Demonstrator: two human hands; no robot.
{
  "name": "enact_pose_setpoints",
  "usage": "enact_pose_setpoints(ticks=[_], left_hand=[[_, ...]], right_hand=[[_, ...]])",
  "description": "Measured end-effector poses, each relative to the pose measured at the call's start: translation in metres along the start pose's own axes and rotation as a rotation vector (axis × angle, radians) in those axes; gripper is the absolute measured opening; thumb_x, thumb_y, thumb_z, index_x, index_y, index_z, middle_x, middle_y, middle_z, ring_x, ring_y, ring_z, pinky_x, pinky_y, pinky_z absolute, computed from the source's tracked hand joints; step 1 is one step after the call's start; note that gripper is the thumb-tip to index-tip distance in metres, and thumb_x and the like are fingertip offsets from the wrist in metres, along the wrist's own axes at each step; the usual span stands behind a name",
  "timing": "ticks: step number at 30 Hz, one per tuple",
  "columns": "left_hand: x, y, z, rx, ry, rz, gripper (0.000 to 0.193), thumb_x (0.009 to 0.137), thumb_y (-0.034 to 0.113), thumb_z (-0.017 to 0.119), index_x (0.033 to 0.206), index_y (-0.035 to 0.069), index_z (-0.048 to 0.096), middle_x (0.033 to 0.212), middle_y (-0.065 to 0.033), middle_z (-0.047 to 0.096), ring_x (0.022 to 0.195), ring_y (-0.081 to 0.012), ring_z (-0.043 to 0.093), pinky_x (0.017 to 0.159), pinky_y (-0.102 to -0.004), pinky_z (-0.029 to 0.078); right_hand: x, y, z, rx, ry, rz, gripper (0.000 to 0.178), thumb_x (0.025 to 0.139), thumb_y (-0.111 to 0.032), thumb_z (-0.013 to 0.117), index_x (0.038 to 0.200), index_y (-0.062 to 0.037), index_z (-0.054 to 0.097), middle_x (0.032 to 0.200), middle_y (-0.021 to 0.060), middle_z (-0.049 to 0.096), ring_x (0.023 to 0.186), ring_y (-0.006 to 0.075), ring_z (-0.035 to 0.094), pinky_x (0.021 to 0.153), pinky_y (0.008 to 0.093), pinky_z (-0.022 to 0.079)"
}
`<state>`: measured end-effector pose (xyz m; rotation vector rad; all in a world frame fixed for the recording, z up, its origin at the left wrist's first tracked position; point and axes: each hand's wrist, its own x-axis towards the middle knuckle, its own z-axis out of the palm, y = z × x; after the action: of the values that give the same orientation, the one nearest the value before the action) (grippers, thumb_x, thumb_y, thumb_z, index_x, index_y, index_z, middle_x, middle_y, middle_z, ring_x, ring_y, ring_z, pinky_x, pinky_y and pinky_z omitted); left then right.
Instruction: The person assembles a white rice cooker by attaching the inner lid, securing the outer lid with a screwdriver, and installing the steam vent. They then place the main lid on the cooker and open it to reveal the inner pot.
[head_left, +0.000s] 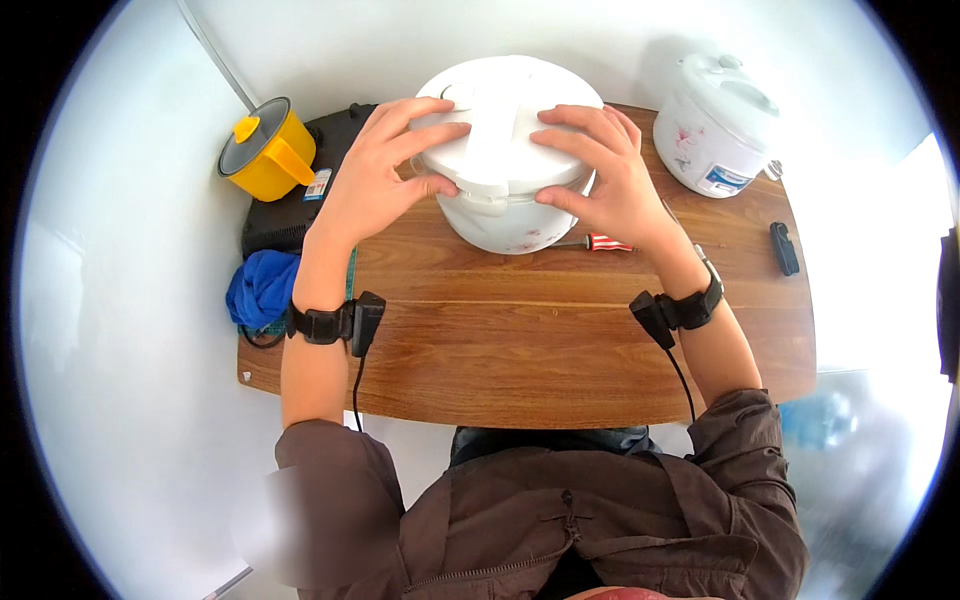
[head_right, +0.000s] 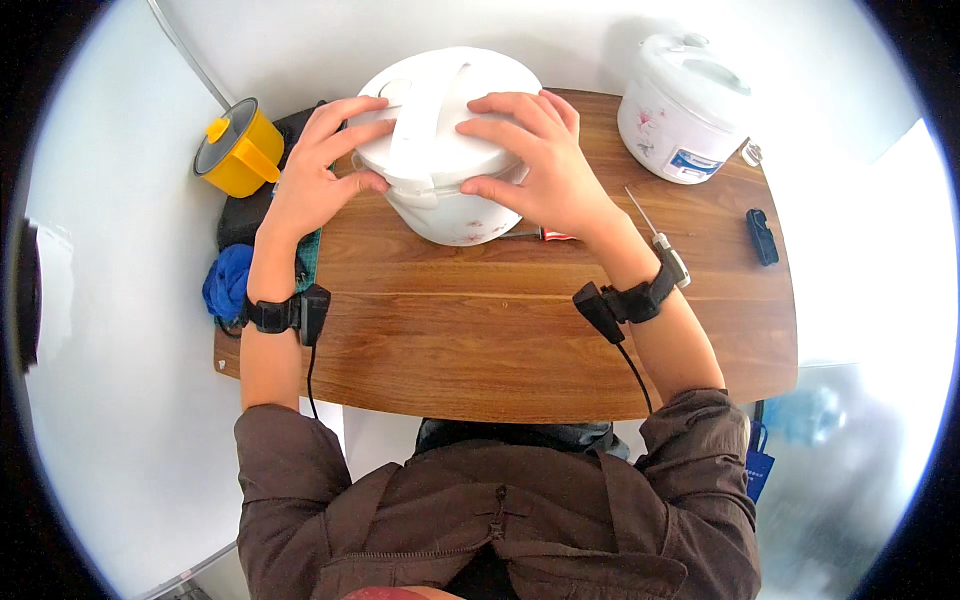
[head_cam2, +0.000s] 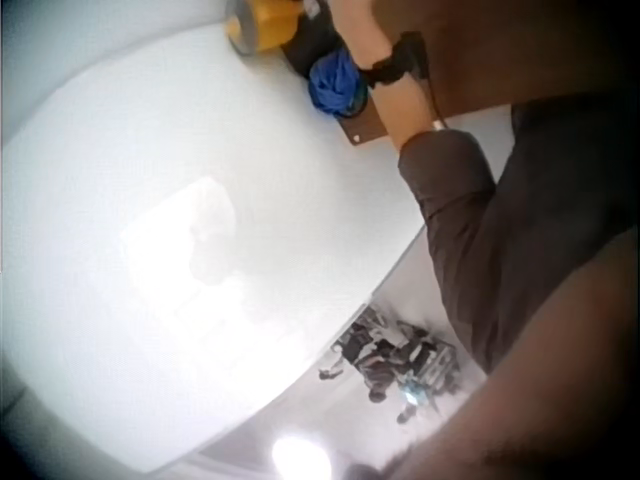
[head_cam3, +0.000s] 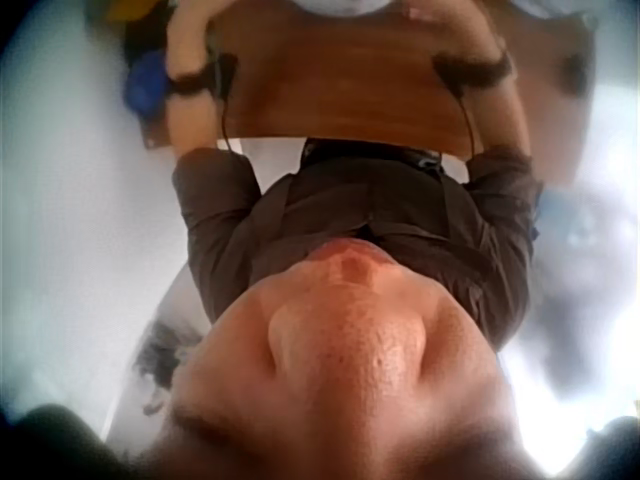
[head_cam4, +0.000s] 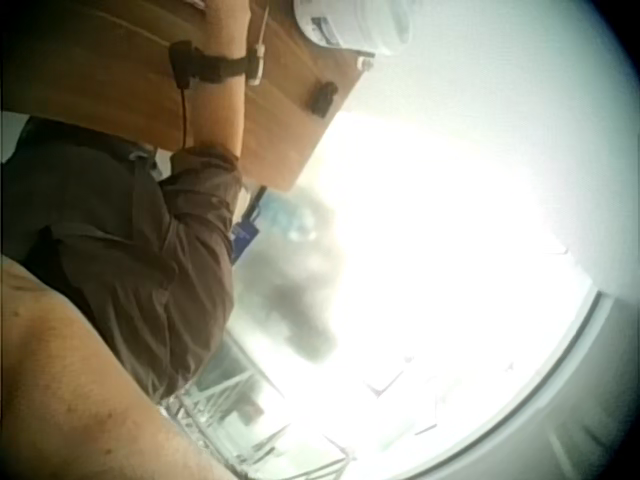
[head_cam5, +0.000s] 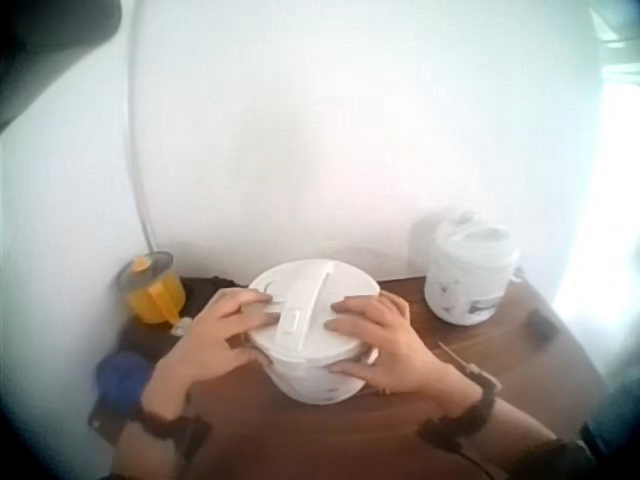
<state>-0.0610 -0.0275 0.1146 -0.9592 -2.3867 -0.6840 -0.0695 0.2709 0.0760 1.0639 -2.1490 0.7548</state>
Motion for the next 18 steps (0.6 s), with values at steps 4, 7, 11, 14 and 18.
enact_pose_setpoints(ticks=[4,7,11,14,18], left_hand=[[0.005,-0.009,0.003,0.066,0.084,0.087,0.056,0.072,0.019,0.084,0.126,0.014,0.072,0.137,-0.0024,0.064,0.127,-0.0276,0.056,0.108,-0.0412,0.048],[0.008,-0.014,0.007,0.098,0.113,0.121,0.055,0.074,0.02,0.082,0.127,0.011,0.071,0.134,-0.0045,0.066,0.125,-0.0292,0.058,0.108,-0.0413,0.048],[0.009,-0.022,0.008,0.097,0.171,0.136,0.052,0.078,0.021,0.079,0.128,0.011,0.07,0.134,-0.0059,0.067,0.125,-0.0309,0.06,0.107,-0.0408,0.049],[0.011,-0.028,0.011,0.053,0.225,0.133,0.049,0.082,0.02,0.078,0.13,0.016,0.07,0.132,-0.0036,0.067,0.121,-0.0287,0.061,0.103,-0.0406,0.052],[0.012,-0.027,0.008,0.079,0.216,0.14,0.049,0.082,0.018,0.078,0.13,0.016,0.069,0.132,-0.0048,0.068,0.122,-0.0291,0.061,0.102,-0.0399,0.053]], right_hand=[[0.012,0.007,-0.003,0.002,0.091,-0.038,0.048,0.08,-0.034,0.085,0.122,-0.0181,0.072,0.129,0.0026,0.064,0.122,0.0243,0.056,0.113,0.0481,0.032],[0.015,0.011,-0.001,-0.047,0.142,-0.056,0.048,0.078,-0.032,0.086,0.121,-0.0181,0.072,0.127,0.0022,0.065,0.115,0.0257,0.059,0.108,0.0461,0.036],[0.012,-0.006,0.001,-0.178,0.278,-0.068,0.046,0.075,-0.029,0.087,0.118,-0.0218,0.072,0.125,-0.0013,0.064,0.11,0.0233,0.059,0.102,0.0426,0.038],[0.002,-0.012,0.01,-0.253,0.33,-0.193,0.042,0.073,-0.03,0.087,0.112,-0.0254,0.072,0.123,-0.004,0.062,0.11,0.0205,0.057,0.097,0.0403,0.038],[0.005,-0.028,0.012,-0.303,0.251,-0.23,0.032,0.073,-0.03,0.086,0.102,-0.0276,0.074,0.115,-0.0056,0.06,0.102,0.0188,0.057,0.091,0.0378,0.04]])
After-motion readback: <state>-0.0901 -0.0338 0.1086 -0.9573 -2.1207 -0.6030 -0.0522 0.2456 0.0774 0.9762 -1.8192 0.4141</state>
